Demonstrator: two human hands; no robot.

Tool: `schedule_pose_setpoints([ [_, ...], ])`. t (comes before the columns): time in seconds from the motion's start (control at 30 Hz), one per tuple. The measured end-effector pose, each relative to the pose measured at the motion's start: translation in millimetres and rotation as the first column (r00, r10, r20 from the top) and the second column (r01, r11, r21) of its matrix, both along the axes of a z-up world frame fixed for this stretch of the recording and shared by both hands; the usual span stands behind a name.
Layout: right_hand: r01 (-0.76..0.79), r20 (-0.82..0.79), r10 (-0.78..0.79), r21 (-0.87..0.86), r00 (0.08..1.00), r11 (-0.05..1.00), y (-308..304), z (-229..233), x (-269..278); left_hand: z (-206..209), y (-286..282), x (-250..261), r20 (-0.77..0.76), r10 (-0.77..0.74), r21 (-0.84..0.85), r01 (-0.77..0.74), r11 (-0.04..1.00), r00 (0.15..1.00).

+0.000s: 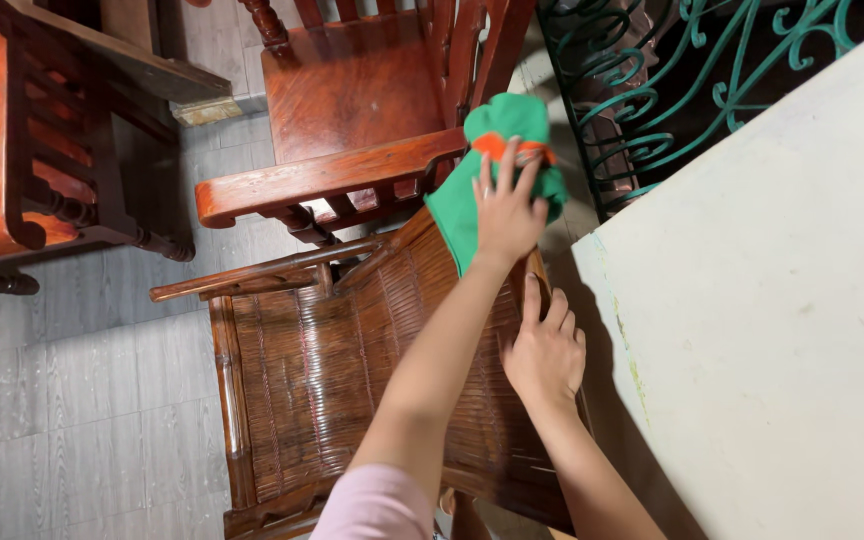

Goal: The person wipes a wooden chair with a green and orange cloth. They clean the backrest, seat, and armrests in a repetitive motion, moving around the chair to reach different areas.

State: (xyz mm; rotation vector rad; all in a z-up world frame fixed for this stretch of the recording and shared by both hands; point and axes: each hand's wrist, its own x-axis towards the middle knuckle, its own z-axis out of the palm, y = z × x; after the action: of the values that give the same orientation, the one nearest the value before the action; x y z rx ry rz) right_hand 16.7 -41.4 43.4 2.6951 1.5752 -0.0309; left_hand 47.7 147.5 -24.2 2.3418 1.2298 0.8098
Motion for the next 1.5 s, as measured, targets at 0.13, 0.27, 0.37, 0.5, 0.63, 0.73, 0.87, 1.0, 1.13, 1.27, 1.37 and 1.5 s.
schedule_pose_setpoints([
  [0.13, 0.000, -0.011, 0.001, 0.077, 1.000, 0.997, 0.8, 2.8, -0.9, -12.6, -13.1, -12.7, 0.326, 0.073, -0.363, 0.053, 0.930, 0.942],
  [0.27, 0.004, -0.014, -0.004, 0.006, 1.000, 1.000, 0.9, 3.8, 0.2, 23.0, 24.2, -0.3, 0.203, 0.171, -0.541, -0.035, 0.840, 0.964],
  [0.37, 0.010, -0.009, -0.010, 0.042, 1.000, 0.999, 4.4, -0.3, 1.7, 22.0, 54.1, 12.3, 0.110, 0.185, -0.575, -0.090, 0.813, 0.977],
  [0.5, -0.003, 0.078, 0.003, -0.007, 0.997, 1.000, -0.8, -6.0, 1.1, -80.2, 75.6, 6.6, 0.212, 0.248, -0.554, -0.093, 0.827, 0.945],
  [0.63, 0.008, 0.013, -0.010, 0.108, 1.000, 0.994, 1.0, -4.5, 0.5, -184.5, 68.4, -42.8, 0.233, 0.460, -0.662, -0.207, 0.720, 0.857],
  [0.73, 0.022, -0.013, -0.020, 0.162, 1.000, 0.986, -0.4, -2.8, -1.6, -186.5, 28.3, -51.1, 0.196, 0.482, -0.728, -0.203, 0.655, 0.854],
  [0.87, 0.153, -0.216, -0.116, 0.164, 0.970, 0.975, 5.0, 4.2, 0.3, -115.8, -36.0, -29.3, 0.220, 0.218, -0.571, -0.056, 0.819, 0.951],
  [1.0, 0.249, -0.364, -0.153, 0.233, 0.919, 0.940, 2.1, 12.4, 1.9, -85.2, -38.2, -19.5, 0.263, 0.102, -0.462, 0.032, 0.886, 0.959],
  [1.13, 0.315, -0.450, -0.209, 0.174, 0.868, 0.933, 0.7, 12.9, 2.1, -154.1, -44.3, -53.8, 0.505, 0.286, -0.421, -0.057, 0.905, 0.814],
  [1.27, 0.313, -0.450, -0.202, 0.187, 0.870, 0.931, 0.7, 9.1, 5.2, -170.7, -125.8, -112.2, 0.040, 0.410, -0.823, -0.203, 0.531, 0.911],
  [1.37, 0.279, -0.477, -0.142, 0.229, 0.867, 0.933, 0.6, 4.9, 7.4, -124.0, -190.9, -111.4, 0.140, 0.355, -0.768, -0.125, 0.629, 0.924],
  [1.5, 0.416, -0.720, -0.220, 0.104, 0.659, 0.904, -5.9, -7.4, 26.0, -68.9, -235.4, -77.9, 0.236, 0.101, -0.625, 0.071, 0.777, 0.967],
])
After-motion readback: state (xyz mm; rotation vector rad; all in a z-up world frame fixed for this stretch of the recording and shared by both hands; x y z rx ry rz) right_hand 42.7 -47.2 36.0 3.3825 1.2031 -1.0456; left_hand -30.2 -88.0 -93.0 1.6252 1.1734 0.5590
